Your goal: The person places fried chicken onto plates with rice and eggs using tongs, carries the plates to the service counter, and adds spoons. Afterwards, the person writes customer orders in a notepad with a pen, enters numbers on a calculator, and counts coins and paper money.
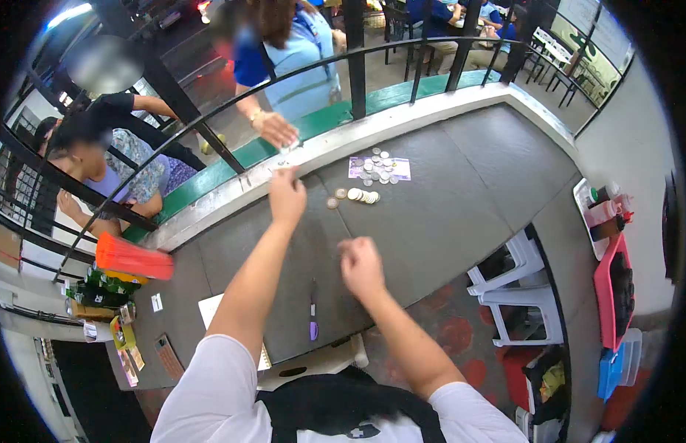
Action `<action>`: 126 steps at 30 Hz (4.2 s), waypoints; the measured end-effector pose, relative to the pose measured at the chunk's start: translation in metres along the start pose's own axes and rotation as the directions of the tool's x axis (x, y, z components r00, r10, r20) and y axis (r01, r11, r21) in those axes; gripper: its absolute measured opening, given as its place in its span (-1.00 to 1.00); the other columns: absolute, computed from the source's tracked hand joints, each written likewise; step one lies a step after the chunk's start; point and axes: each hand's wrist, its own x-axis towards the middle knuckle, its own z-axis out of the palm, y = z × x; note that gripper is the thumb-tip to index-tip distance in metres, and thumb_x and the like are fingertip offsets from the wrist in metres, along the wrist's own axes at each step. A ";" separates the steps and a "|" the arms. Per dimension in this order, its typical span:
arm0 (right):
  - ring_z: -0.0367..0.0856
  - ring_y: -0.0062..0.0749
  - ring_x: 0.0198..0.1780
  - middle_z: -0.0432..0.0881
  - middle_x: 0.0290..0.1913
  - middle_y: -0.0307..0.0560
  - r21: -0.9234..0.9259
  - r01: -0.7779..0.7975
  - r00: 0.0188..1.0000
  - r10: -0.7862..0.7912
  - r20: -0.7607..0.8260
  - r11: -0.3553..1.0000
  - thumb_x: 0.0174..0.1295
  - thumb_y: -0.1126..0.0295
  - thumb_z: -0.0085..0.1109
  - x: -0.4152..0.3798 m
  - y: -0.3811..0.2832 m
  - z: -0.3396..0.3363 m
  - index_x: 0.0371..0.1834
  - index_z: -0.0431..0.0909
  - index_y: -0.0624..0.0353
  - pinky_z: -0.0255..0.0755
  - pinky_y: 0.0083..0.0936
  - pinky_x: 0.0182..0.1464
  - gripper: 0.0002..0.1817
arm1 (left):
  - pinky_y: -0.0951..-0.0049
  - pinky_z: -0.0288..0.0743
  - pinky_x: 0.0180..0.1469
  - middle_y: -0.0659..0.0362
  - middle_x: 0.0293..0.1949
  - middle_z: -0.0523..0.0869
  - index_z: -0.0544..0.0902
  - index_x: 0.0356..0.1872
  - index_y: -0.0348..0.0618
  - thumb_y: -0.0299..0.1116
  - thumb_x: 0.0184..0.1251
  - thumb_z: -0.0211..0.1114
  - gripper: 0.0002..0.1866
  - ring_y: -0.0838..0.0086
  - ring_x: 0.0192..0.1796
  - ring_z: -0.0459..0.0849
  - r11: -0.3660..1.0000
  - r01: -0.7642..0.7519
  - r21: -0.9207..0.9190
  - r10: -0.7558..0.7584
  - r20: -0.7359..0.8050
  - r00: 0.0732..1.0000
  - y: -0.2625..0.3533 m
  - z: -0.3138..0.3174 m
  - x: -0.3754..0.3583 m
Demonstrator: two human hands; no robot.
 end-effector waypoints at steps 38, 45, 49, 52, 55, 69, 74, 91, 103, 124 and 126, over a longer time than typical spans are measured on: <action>0.55 -0.47 -0.24 0.56 -0.22 -0.24 0.801 -0.338 0.837 0.546 0.017 0.493 0.18 0.42 0.25 0.102 0.096 -0.028 -0.03 0.49 0.16 0.48 -0.53 -0.24 -0.71 | 0.24 0.51 -0.11 0.01 -0.37 0.66 0.59 -0.27 -0.21 -0.18 -0.06 0.52 -0.59 0.14 -0.19 0.67 0.997 0.052 0.056 -0.071 0.432 0.899 0.045 0.059 0.000; 0.57 -0.50 -0.42 0.60 -0.39 -0.21 0.525 -0.528 0.818 0.567 0.101 0.667 -0.02 0.45 0.29 0.127 0.103 -0.035 -0.31 0.61 0.20 0.43 -0.51 -0.31 -0.81 | 0.25 0.50 -0.29 0.03 -0.36 0.61 0.58 -0.31 -0.19 -0.31 0.05 0.38 -0.76 0.20 -0.33 0.64 0.951 0.290 0.104 -0.291 0.611 0.736 0.032 0.069 0.019; 0.66 -0.09 -0.17 0.67 -0.21 0.05 -0.166 -0.253 0.962 0.266 0.061 0.953 -0.10 0.32 0.50 0.129 0.065 -0.028 -0.22 0.63 0.24 0.53 -0.29 -0.12 -0.62 | 0.40 0.36 -0.49 0.16 -0.45 0.56 0.56 -0.36 -0.13 -0.40 0.08 0.21 -0.90 0.41 -0.48 0.50 0.338 0.868 -0.364 -0.397 0.781 0.482 0.031 0.068 0.022; 0.64 0.02 -0.08 0.65 -0.14 0.11 -0.332 -0.231 0.957 0.275 0.090 0.914 -0.12 0.30 0.52 0.135 0.068 -0.025 -0.15 0.61 0.22 0.53 -0.19 -0.03 -0.55 | 0.49 0.25 -0.53 0.27 -0.52 0.51 0.52 -0.45 -0.09 -0.37 0.12 0.20 -0.94 0.53 -0.53 0.40 0.061 0.886 -0.460 -0.336 0.826 0.453 0.045 0.066 0.031; 0.63 0.04 -0.09 0.64 -0.16 0.13 -0.389 -0.259 0.934 0.332 0.133 0.884 -0.11 0.32 0.50 0.141 0.079 -0.024 -0.18 0.59 0.22 0.51 -0.18 -0.03 -0.58 | 0.48 0.29 -0.51 0.30 -0.54 0.51 0.59 -0.46 -0.11 -0.33 0.13 0.26 -0.90 0.54 -0.52 0.43 0.348 0.855 -0.385 -0.350 0.793 0.499 0.051 0.073 0.044; 0.39 -0.59 -0.54 0.53 -0.42 -0.19 0.911 -0.309 0.674 0.739 0.007 0.272 0.21 0.45 0.06 0.105 0.108 -0.118 -0.34 0.48 0.16 0.21 -0.69 -0.61 -0.96 | 0.03 0.41 -0.12 -0.18 -0.30 0.61 0.48 -0.31 -0.23 -0.29 0.43 -0.02 -0.78 -0.14 -0.17 0.57 0.960 0.170 -0.224 -0.167 0.032 0.985 0.057 0.114 0.016; 0.24 -0.59 -0.62 0.40 -0.52 -0.25 0.985 -0.168 0.593 0.803 0.067 0.042 0.37 0.15 0.06 0.045 0.074 -0.094 -0.53 0.28 0.04 -0.01 -0.66 -0.67 -0.65 | 0.10 0.42 -0.24 -0.09 -0.44 0.61 0.49 -0.38 -0.25 -0.32 0.40 -0.02 -0.77 -0.01 -0.29 0.61 0.932 0.171 -0.319 -0.199 -0.056 0.978 0.032 0.111 0.025; 0.52 -0.07 -0.28 0.49 -0.36 0.04 0.272 0.618 0.617 -0.670 0.413 0.737 0.14 0.28 0.18 -0.188 -0.205 0.029 -0.45 0.47 0.25 0.45 -0.23 -0.22 -0.76 | 0.13 0.36 0.28 -0.11 0.09 0.57 0.43 0.17 -0.39 -0.34 0.37 -0.16 -0.55 0.08 0.16 0.52 -0.391 0.478 -0.787 -0.316 0.602 0.733 0.085 -0.267 -0.364; 0.50 -0.02 -0.22 0.55 -0.32 0.02 0.470 0.558 0.572 -0.727 0.378 0.684 0.07 0.33 0.29 -0.280 -0.288 0.033 -0.40 0.52 0.22 0.39 -0.16 -0.16 -0.80 | 0.33 0.64 -0.19 0.05 -0.27 0.62 0.56 -0.18 -0.25 -0.26 0.44 -0.05 -0.71 0.30 -0.26 0.64 -0.728 0.024 -0.685 -0.629 0.682 0.373 0.135 -0.389 -0.416; 0.55 -0.17 -0.17 0.55 -0.24 -0.07 0.332 0.575 0.501 -0.642 0.580 0.748 0.02 0.40 0.37 -0.036 -0.068 -0.129 -0.19 0.63 0.14 0.45 -0.31 -0.13 -0.74 | 0.08 0.14 0.42 0.08 0.46 0.20 0.15 0.45 -0.15 -0.27 0.38 -0.26 -0.40 0.12 0.42 0.25 -0.886 -0.156 -0.436 -0.330 0.357 0.874 0.216 -0.102 -0.272; 0.53 -0.11 -0.14 0.53 -0.20 -0.07 0.242 0.585 0.488 -0.575 0.657 0.774 -0.02 0.34 0.40 -0.017 -0.051 -0.145 -0.16 0.61 0.12 0.44 -0.26 -0.08 -0.67 | 0.12 0.17 0.41 0.07 0.46 0.20 0.15 0.45 -0.16 -0.28 0.35 -0.25 -0.39 0.15 0.42 0.25 -0.866 -0.155 -0.476 -0.357 0.369 0.858 0.230 -0.067 -0.253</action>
